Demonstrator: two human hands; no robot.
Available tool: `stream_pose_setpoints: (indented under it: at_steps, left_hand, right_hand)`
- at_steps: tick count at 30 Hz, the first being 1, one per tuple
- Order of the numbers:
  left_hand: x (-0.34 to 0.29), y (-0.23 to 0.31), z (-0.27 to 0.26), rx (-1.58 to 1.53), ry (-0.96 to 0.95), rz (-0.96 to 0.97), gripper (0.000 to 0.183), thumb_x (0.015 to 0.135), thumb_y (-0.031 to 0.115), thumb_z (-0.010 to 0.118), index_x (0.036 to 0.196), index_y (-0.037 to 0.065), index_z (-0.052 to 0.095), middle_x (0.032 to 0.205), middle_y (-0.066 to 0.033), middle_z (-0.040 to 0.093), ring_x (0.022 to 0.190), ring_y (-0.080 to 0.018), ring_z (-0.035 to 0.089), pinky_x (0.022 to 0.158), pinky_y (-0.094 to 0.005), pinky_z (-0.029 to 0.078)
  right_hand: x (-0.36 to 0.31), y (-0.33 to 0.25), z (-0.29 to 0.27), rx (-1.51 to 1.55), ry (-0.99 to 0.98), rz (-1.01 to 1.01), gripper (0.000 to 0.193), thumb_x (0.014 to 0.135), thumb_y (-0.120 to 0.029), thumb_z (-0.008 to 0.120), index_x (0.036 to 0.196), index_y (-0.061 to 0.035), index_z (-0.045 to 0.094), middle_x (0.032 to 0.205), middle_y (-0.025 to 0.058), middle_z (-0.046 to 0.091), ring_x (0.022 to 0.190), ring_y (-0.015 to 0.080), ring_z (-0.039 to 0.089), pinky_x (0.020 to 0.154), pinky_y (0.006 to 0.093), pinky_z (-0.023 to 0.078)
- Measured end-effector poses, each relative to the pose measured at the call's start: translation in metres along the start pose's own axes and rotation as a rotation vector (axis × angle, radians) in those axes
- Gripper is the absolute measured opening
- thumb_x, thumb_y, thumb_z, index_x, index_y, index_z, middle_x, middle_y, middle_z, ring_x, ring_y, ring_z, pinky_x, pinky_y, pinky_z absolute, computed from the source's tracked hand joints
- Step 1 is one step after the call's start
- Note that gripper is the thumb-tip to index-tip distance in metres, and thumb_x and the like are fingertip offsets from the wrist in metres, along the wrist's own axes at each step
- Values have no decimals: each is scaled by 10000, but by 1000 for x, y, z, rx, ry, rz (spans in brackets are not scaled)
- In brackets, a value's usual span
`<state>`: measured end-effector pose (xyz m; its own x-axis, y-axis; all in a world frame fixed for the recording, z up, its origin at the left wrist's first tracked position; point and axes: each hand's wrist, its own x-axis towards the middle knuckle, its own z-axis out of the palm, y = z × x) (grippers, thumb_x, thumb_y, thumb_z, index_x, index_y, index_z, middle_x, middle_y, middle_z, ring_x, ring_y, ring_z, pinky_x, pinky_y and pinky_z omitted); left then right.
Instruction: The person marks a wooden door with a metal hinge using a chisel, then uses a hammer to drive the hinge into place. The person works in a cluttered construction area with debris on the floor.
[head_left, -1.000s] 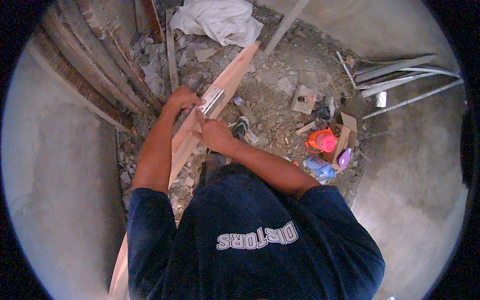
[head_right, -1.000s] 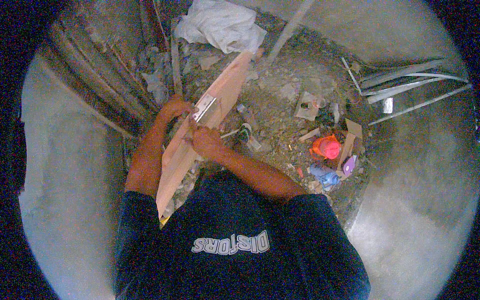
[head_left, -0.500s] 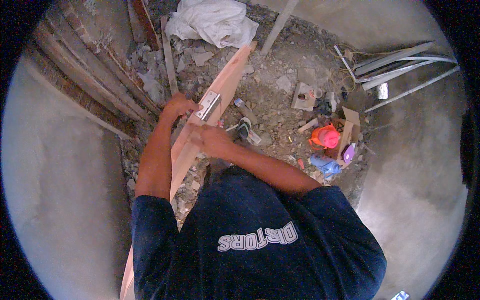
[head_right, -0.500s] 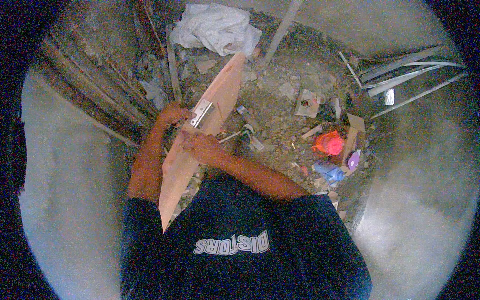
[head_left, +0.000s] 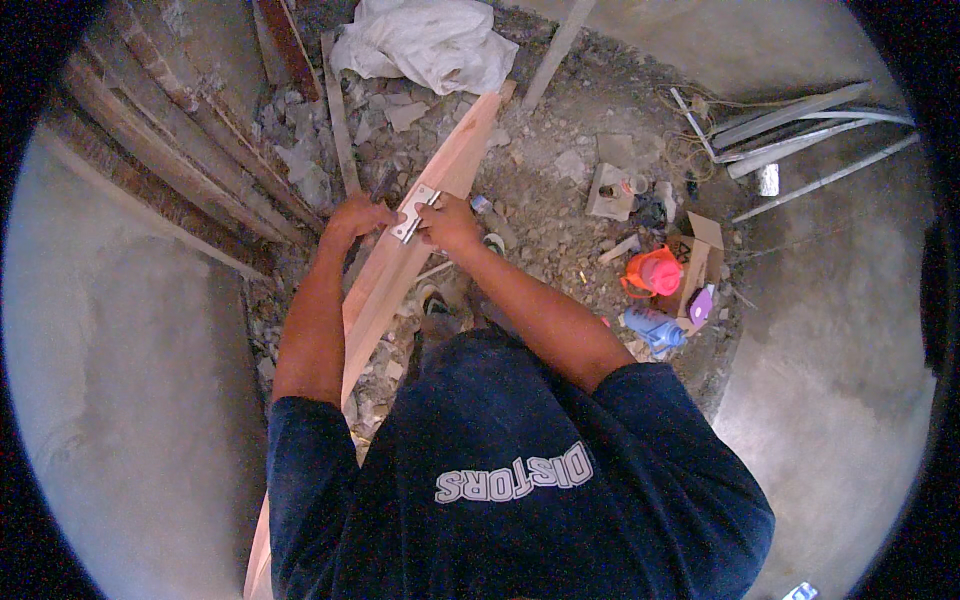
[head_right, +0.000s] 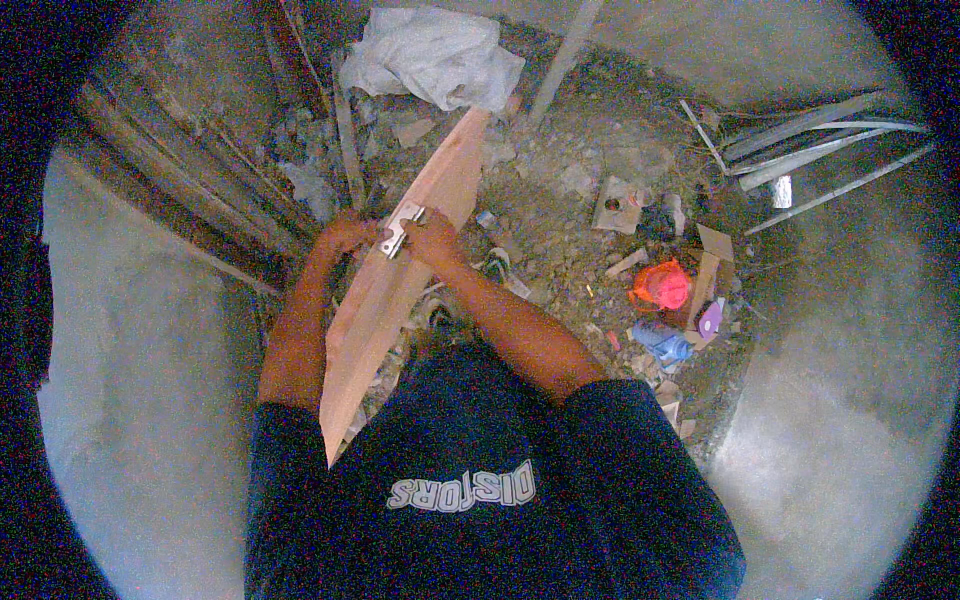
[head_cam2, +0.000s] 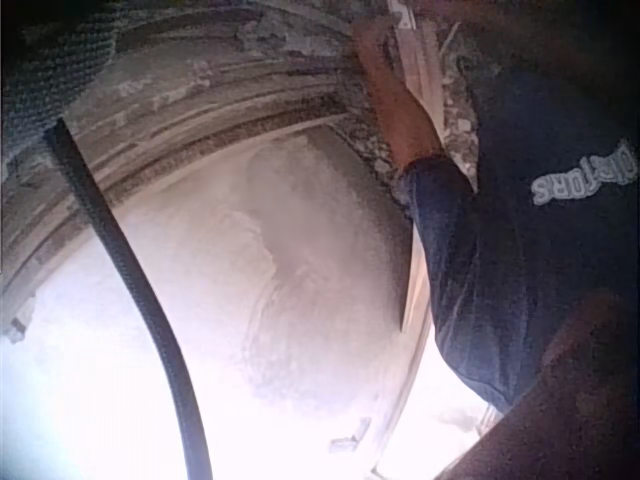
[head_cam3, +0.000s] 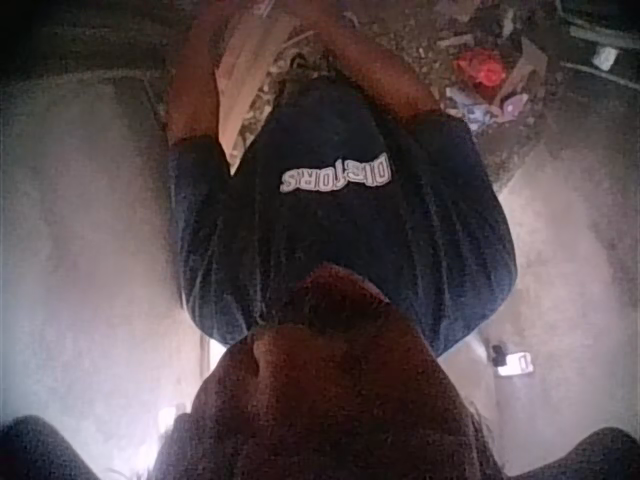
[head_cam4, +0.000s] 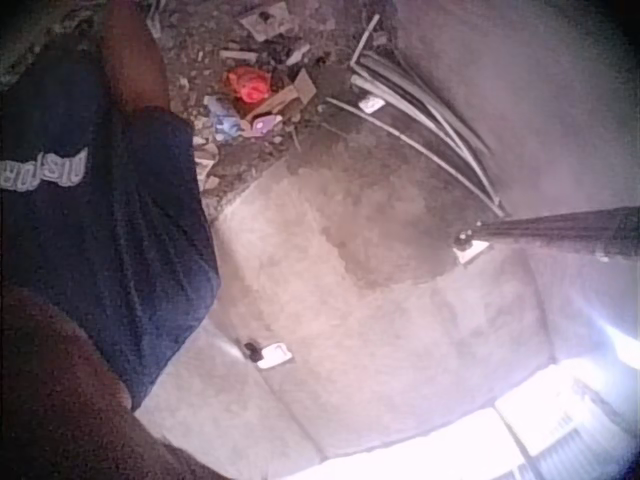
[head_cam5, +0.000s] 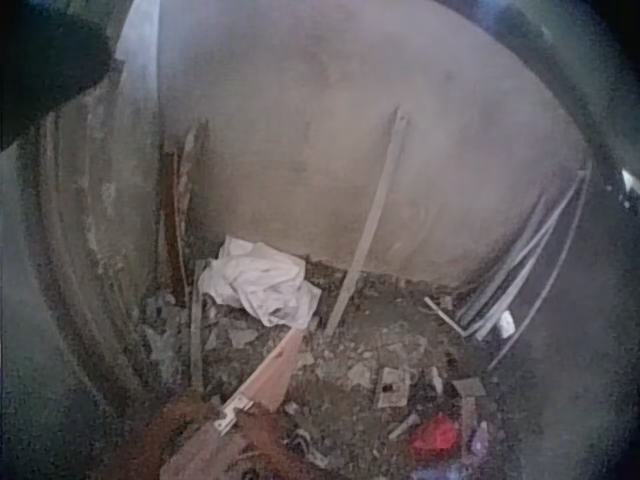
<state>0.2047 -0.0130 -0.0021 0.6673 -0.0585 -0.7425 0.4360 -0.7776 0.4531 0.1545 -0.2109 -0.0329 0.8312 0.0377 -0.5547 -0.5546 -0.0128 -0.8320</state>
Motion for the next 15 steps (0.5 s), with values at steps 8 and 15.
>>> stream_pose_setpoints:
  at_steps: [8, 15]
  left_hand:
    - [-13, 14, -2, -80, -14, 47, 510, 580, 430, 882, 752, -22, 720, 703, -111, 675, 610, -246, 618, 583, -411, 493]
    - [-25, 20, -8, -53, 20, 56, 552, 590, 410, 876, 822, -61, 705, 741, -147, 679, 596, -214, 629, 552, -378, 508]
  right_hand:
    - [23, 9, 7, -45, 29, 164, 296, 902, -153, 658, 1104, 50, 581, 916, 166, 659, 747, 302, 694, 603, 419, 598]
    - [-37, -51, -7, 273, -77, 315, 356, 887, -300, 700, 1147, -81, 591, 1008, 54, 645, 902, 233, 616, 765, 449, 519]
